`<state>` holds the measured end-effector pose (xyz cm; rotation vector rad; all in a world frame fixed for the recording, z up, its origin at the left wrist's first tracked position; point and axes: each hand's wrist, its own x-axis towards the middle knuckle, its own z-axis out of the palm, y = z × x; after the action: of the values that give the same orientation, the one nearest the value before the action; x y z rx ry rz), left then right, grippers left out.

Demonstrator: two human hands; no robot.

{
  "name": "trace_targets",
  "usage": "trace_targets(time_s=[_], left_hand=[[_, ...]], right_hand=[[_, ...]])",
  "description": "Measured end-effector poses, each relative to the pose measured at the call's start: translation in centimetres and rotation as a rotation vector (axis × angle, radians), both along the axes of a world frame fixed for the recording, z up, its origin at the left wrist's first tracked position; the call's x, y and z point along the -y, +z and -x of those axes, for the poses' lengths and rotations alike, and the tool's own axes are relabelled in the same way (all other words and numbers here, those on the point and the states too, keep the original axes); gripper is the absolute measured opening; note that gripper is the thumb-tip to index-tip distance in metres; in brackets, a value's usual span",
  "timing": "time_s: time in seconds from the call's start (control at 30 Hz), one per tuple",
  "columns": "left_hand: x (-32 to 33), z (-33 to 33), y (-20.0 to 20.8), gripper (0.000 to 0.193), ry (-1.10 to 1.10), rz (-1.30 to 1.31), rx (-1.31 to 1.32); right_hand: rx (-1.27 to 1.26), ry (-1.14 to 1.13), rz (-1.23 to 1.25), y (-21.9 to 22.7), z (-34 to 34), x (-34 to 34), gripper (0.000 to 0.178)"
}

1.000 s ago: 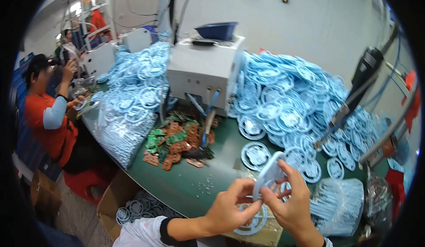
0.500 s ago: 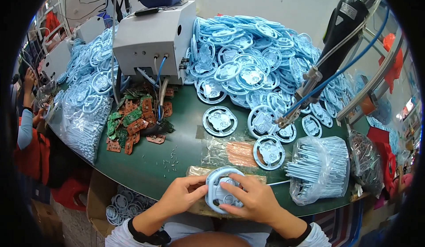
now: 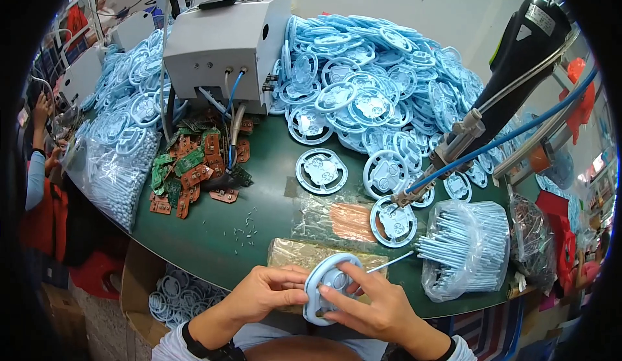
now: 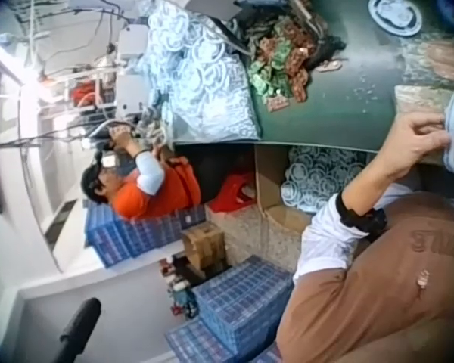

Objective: Assembling electronic circuit boards and wiring into blue circular plastic housings using a pneumatic screwdriver at a factory workstation.

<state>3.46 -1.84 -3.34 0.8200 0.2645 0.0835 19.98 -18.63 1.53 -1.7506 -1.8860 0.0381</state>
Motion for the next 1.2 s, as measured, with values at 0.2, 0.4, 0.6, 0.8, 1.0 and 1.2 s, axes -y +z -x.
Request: trace_targets(time_s=[0.2,0.4,0.6,0.8,1.0,1.2], left_hand=[[0.4,0.2,0.1,0.028,0.054,-0.127,0.059],[1.7,0.3,2.3,0.023,0.042,-0.346,-0.126],[-0.7,1.5,3.1,0.039,0.27,-0.168,-0.137],[0.9,1.8,3.3,0.063,0.296,-0.139,-0.016],[2.8,2.3,2.8,0.053,0.429,-0.324,-0.026],[2.5,2.5,1.5,0.046,0.406,-0.33,0.014]], right_hand=[[0.004,-0.011,0.015,0.2,0.5,0.3,0.053],[0.157,0.005,0.055,0.1,1.6,0.0,0.045],[-0.043,-0.337,-0.282,0.4,2.0,2.0,0.02],[-1.444,-0.313,0.495,-0.7,4.4,0.3,0.028],[-1.406,-0.275,0.276,-2.2,5.1,-1.0,0.025],[-1.273,-0.291,0.437,-2.2,4.5,-0.3,0.032]])
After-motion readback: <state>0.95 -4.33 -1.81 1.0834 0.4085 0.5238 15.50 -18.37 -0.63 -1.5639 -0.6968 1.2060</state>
